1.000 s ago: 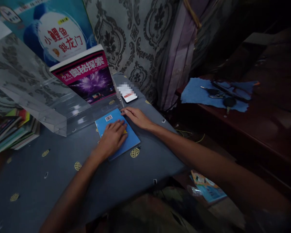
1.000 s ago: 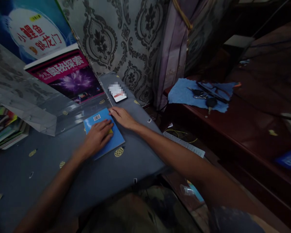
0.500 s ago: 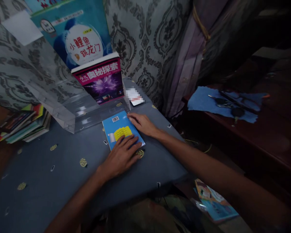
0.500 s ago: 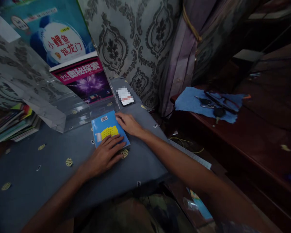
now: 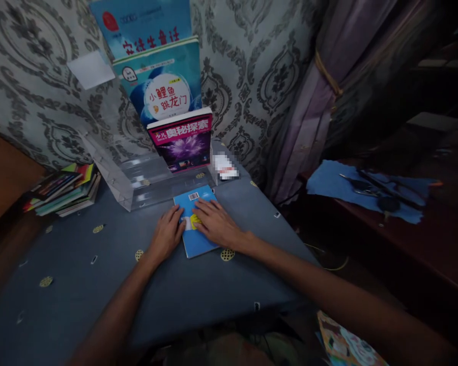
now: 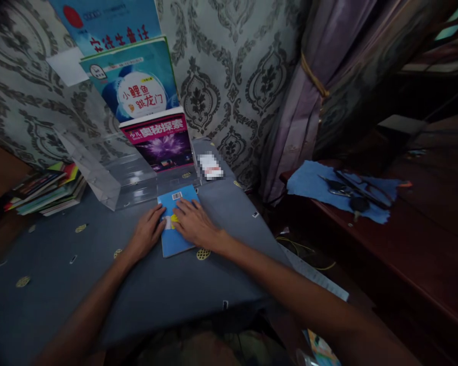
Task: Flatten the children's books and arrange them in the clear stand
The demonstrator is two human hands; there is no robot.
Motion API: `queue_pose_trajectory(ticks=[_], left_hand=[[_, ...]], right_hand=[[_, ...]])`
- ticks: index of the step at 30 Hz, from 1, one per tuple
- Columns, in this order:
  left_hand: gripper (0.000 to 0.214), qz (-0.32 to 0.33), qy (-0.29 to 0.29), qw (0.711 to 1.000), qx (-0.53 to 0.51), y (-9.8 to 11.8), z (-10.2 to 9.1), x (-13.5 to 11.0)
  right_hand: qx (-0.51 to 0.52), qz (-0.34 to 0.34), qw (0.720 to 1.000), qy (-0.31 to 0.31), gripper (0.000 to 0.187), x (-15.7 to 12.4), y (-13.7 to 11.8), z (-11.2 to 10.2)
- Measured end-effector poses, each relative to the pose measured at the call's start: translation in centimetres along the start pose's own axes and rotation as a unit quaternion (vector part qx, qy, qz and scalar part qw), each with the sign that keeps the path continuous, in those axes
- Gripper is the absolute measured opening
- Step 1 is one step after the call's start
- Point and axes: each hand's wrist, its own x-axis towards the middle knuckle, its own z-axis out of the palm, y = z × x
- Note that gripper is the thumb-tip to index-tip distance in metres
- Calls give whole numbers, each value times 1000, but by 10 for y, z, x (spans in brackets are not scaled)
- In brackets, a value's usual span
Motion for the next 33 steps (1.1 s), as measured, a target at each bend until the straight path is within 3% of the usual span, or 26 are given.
queue_pose_trajectory(ticks=[10,14,19,22,28,33], left_hand=[[41,-11,-28,999,33,5,-3,0],[46,7,-77,996,44,-1,-13,2],[47,86,-184,976,76,-13,-41,5],[46,148,-218,958,115,-10,-54,9],[31,315,-200,917,138,13,-60,29],[37,374,-195,899,120,20,-62,34]], right_hand=[[33,17,999,18,39,-27,2,1],[39,33,999,17,41,-46,4,1],[59,34,997,29,42,-51,8,3],[75,28,996,31,43,-50,10,3],[90,22,995,39,43,-51,13,4],[75,22,996,31,44,-50,15,5]])
